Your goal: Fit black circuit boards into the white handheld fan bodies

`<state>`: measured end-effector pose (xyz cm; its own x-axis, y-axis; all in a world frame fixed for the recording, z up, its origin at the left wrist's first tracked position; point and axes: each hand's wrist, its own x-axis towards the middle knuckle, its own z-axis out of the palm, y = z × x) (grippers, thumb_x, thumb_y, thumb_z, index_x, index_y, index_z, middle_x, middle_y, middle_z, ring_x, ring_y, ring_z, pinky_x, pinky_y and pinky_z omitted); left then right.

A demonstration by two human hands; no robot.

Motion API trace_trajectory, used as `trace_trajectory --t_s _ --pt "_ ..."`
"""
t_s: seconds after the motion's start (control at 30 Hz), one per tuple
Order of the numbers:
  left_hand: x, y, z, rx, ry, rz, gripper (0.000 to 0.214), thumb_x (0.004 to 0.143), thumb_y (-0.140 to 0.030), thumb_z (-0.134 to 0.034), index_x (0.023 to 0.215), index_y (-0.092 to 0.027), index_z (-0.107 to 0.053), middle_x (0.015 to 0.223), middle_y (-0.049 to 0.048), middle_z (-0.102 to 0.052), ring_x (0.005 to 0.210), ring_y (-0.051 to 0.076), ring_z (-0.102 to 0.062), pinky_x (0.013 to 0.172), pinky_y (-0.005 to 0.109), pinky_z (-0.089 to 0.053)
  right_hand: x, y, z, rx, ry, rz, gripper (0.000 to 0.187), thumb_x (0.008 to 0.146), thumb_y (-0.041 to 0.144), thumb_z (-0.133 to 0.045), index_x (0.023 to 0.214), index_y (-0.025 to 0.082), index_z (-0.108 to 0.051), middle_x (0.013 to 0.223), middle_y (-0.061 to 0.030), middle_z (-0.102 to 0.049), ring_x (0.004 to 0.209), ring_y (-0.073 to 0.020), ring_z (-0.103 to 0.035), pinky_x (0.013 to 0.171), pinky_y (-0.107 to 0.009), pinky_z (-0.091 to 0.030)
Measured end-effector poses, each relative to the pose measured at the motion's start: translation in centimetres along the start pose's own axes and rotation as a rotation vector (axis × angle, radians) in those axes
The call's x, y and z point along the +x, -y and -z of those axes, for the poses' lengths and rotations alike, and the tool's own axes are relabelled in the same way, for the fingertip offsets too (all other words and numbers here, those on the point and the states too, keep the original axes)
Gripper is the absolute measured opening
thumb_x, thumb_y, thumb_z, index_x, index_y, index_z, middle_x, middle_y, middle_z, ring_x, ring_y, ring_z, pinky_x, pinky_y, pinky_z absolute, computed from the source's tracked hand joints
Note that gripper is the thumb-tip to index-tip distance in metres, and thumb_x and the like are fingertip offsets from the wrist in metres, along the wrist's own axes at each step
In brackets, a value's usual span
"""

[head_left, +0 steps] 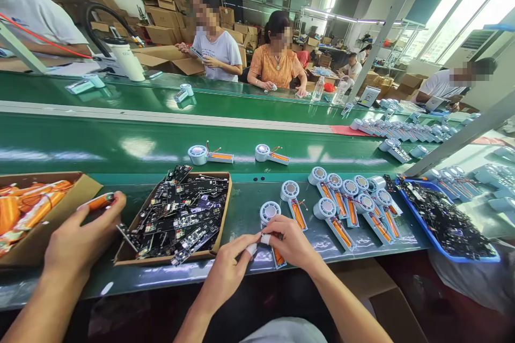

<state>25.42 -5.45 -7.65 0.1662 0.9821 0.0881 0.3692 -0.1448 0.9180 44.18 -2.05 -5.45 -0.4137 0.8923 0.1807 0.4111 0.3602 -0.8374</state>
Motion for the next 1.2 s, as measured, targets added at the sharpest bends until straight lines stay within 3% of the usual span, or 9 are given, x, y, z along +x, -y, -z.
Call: trace_trajectory --t_s 0.1,0.27,0.43,0.53,0.63,0.7,0.87,1.03,1.2 --pt "-0.8 -0.9 -1.2 -0.023 -0.065 0.045 0.038 0.092 -0.040 -0.049 0.111 -0.021 -0.076 0.110 0.0100 -0.078 0.098 0.027 -0.073 0.093 0.041 -0.058 -0.5 0.4 0.1 -0.035 -0.038 -0.092 0.016 0.092 0.018 -0.061 0.093 0.020 -0.077 0.084 -0.0036 -0.067 0.077 -0.0162 -0.061 0.072 -0.027 -0.047" --pt "-2.4 -1.6 -2.6 -0.192 -0.073 0.202 0.048 0.099 -0.050 -0.037 0.125 -0.022 -0.066 0.131 0.0099 -0.070 0.128 0.028 -0.060 0.112 0.045 -0.044 -1.2 0.4 0.9 0.463 0.019 -0.347 0.025 0.087 0.038 -0.067 0.102 0.017 -0.068 0.070 0.0017 -0.062 0.059 -0.0121 -0.056 0.057 -0.023 -0.046" --pt "-0.6 -0.3 -3.6 -0.260 -0.055 0.301 0.051 0.083 -0.056 -0.059 0.113 -0.015 -0.063 0.105 0.0140 -0.075 0.089 0.027 -0.073 0.074 0.039 -0.061 -1.2 -0.6 0.9 0.736 -0.011 -0.419 0.017 0.071 0.027 -0.067 0.085 0.018 -0.063 0.067 0.0043 -0.055 0.056 -0.0087 -0.046 0.052 -0.019 -0.037" --pt "0.6 -0.4 -4.2 -0.325 0.078 0.315 0.050 0.077 -0.054 -0.068 0.108 -0.016 -0.065 0.101 0.0117 -0.076 0.079 0.024 -0.072 0.070 0.038 -0.060 -1.4 -0.4 0.8 0.824 -0.001 -0.370 0.013 0.070 0.028 -0.059 0.078 0.018 -0.059 0.066 0.0038 -0.052 0.055 -0.0092 -0.042 0.052 -0.020 -0.035" --pt "1.1 -1.0 -4.3 -0.526 0.206 0.284 0.043 0.074 -0.048 -0.075 0.103 -0.017 -0.069 0.105 0.0111 -0.077 0.092 0.028 -0.073 0.086 0.043 -0.058 -2.1 0.4 1.2 0.727 0.081 -0.277 0.012 0.074 0.030 -0.061 0.077 0.018 -0.058 0.068 0.0030 -0.052 0.061 -0.0107 -0.045 0.058 -0.022 -0.037" --pt "1.0 -1.3 -4.4 -0.616 0.221 0.264 0.041 0.072 -0.045 -0.077 0.102 -0.018 -0.069 0.107 0.0121 -0.077 0.102 0.030 -0.072 0.094 0.046 -0.055 -2.7 0.8 1.5 0.656 0.136 -0.241 0.015 0.077 0.031 -0.066 0.081 0.018 -0.059 0.073 0.0025 -0.053 0.065 -0.0112 -0.048 0.063 -0.023 -0.040" --pt "0.1 -1.2 -4.8 -0.559 -0.021 0.320 0.040 0.081 -0.040 -0.059 0.115 -0.019 -0.062 0.122 0.0115 -0.071 0.122 0.029 -0.063 0.101 0.042 -0.051 -3.7 0.3 1.3 0.530 -0.033 -0.236 0.024 0.079 0.031 -0.074 0.092 0.020 -0.056 0.086 0.0009 -0.058 0.074 -0.0130 -0.055 0.071 -0.025 -0.046" --pt "-0.5 -1.1 -5.0 -0.526 -0.105 0.346 0.037 0.086 -0.043 -0.054 0.115 -0.019 -0.058 0.104 0.0061 -0.070 0.106 0.026 -0.066 0.091 0.037 -0.053 -3.4 0.3 0.9 0.494 -0.148 -0.231 0.023 0.080 0.025 -0.069 0.098 0.021 -0.054 0.087 0.0006 -0.060 0.077 -0.0135 -0.059 0.072 -0.025 -0.048" --pt "-0.7 -1.4 -4.8 -0.429 -0.158 0.264 0.036 0.089 -0.051 -0.056 0.111 -0.023 -0.059 0.091 0.0024 -0.066 0.095 0.022 -0.063 0.088 0.034 -0.049 -2.7 1.8 1.9 0.099 -0.199 -0.206 0.020 0.085 0.018 -0.058 0.105 0.022 -0.054 0.092 -0.0015 -0.068 0.080 -0.0158 -0.064 0.073 -0.026 -0.048"
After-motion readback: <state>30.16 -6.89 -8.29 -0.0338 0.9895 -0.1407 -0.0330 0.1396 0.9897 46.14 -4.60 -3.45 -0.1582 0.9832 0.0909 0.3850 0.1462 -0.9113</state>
